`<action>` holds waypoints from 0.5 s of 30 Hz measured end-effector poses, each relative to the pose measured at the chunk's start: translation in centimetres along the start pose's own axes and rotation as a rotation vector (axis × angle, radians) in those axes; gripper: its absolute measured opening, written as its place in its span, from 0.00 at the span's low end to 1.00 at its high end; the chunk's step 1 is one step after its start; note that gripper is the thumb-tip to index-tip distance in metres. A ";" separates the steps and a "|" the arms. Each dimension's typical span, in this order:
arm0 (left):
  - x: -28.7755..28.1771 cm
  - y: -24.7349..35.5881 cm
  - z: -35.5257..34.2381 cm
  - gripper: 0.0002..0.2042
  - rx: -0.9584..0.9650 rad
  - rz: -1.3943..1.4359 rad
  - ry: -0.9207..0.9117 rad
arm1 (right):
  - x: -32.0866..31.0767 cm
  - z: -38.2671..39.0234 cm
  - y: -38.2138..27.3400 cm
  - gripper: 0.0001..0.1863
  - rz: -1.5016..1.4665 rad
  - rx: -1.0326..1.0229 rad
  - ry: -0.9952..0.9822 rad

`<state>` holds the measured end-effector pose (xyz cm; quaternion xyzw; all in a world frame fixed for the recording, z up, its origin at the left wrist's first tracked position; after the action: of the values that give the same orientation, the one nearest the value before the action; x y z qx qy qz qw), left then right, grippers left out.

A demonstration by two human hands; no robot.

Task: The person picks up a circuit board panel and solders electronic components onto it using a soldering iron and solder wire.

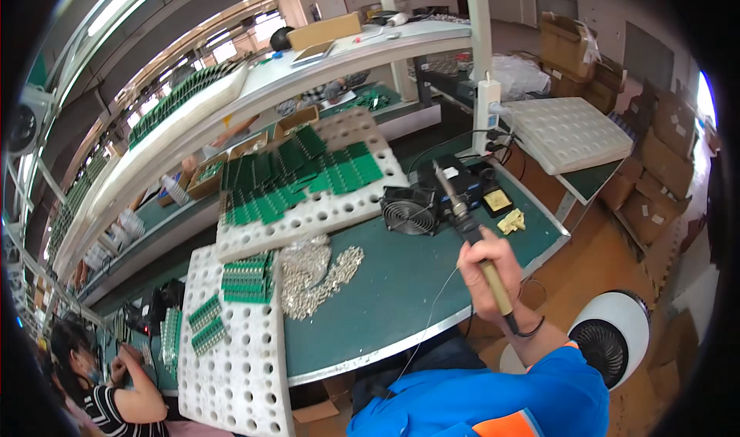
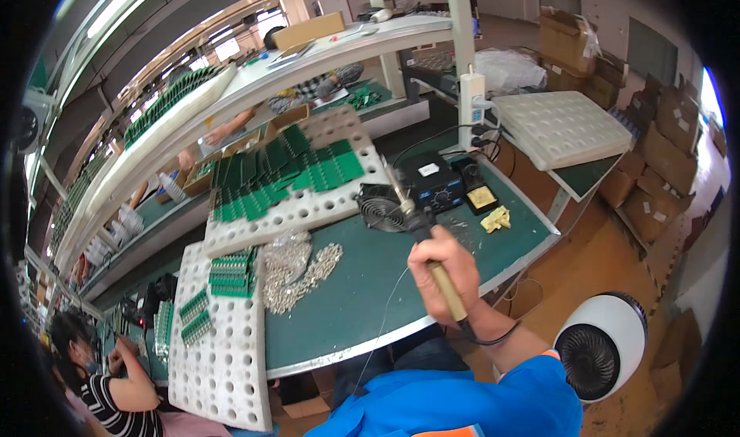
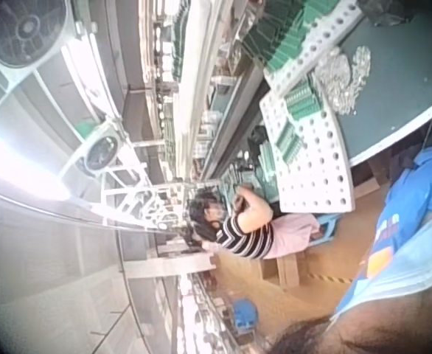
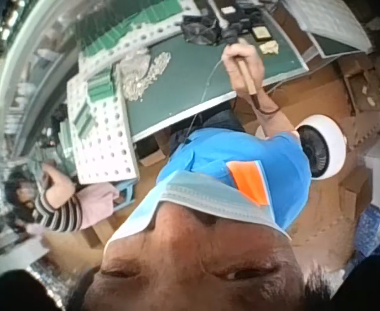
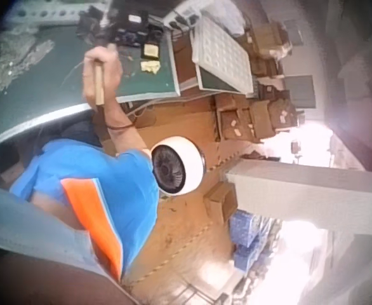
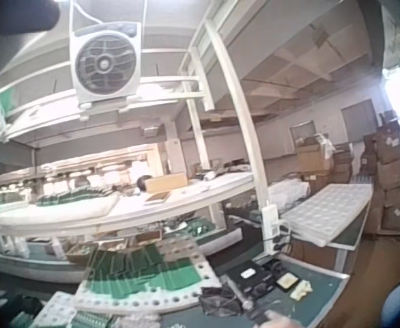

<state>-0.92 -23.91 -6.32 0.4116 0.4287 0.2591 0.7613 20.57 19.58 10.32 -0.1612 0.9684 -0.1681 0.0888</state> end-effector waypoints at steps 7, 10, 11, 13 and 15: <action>-6.9 7.3 4.7 0.12 0.186 -0.167 0.498 | 0.6 2.4 3.4 0.09 -0.162 0.172 0.000; -9.0 10.3 9.0 0.13 0.249 -0.224 0.759 | 1.3 2.5 4.8 0.09 -0.195 0.111 0.076; -9.6 11.5 9.9 0.14 0.274 -0.241 0.842 | 1.2 3.5 5.5 0.08 -0.242 0.195 0.059; -10.8 13.8 12.4 0.15 0.315 -0.289 0.998 | 1.2 3.3 6.3 0.07 -0.305 0.274 0.097; -11.7 16.1 15.3 0.15 0.351 -0.355 1.137 | 0.8 3.9 7.3 0.07 -0.323 0.309 0.081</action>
<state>5.82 -30.40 16.98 0.2504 0.8654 0.2329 0.3662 18.62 24.63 4.06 -0.2919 0.8955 -0.3328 0.0455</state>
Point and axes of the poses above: each hand's wrist, its own z-axis away from the middle knuckle, its own x-axis out of the palm, y = z × x, the point moved 3 cm from there along -z, towards the middle knuckle, and after that the axes turned 1 degree about -x, right-handed, at the moved point
